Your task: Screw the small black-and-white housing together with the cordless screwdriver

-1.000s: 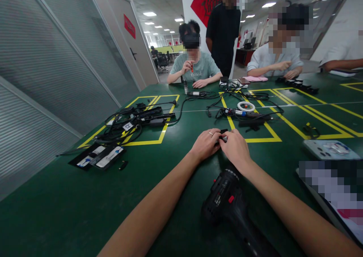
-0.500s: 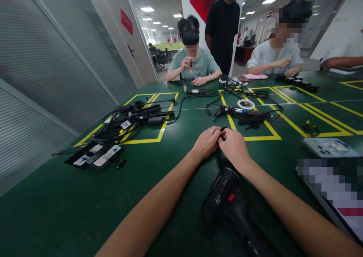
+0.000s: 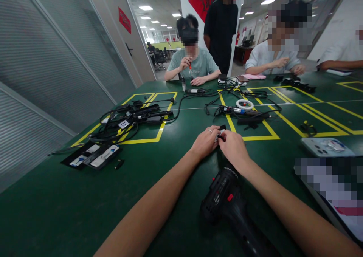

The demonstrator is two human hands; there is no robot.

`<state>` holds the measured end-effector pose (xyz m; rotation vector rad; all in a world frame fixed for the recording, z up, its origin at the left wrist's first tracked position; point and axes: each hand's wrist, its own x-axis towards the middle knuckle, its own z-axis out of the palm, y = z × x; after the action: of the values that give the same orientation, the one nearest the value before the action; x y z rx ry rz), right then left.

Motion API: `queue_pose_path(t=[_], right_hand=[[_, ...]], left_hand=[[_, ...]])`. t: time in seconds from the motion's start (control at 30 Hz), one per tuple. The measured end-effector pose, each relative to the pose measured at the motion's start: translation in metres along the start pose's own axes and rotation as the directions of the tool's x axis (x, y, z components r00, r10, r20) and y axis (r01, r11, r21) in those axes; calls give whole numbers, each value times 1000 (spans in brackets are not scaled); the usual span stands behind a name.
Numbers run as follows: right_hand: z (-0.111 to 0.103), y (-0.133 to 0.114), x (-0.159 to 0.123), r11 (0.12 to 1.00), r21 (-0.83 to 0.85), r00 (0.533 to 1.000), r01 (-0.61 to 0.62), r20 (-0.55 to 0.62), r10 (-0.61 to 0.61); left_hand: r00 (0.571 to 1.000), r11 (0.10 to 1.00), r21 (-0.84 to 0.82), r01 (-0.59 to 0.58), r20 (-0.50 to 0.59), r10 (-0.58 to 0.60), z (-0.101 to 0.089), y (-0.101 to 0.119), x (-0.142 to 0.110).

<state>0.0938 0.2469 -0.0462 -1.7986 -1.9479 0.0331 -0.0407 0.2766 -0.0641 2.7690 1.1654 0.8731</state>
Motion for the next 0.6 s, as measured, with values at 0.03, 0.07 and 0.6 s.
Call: queue_pose_path(t=[0.03, 0.07, 0.6], right_hand=[[0, 0, 0, 1000, -6, 1000, 2, 4, -2], [-1, 0, 0, 1000, -11, 1000, -3, 8, 3], [1, 7, 11, 991, 118, 997, -71, 43, 66]], left_hand=[[1000, 1000, 8, 1, 0, -1, 0, 0, 0], [1000, 1000, 16, 5, -1, -5, 0, 0, 1], [999, 993, 107, 47, -1, -47, 5, 2, 8]])
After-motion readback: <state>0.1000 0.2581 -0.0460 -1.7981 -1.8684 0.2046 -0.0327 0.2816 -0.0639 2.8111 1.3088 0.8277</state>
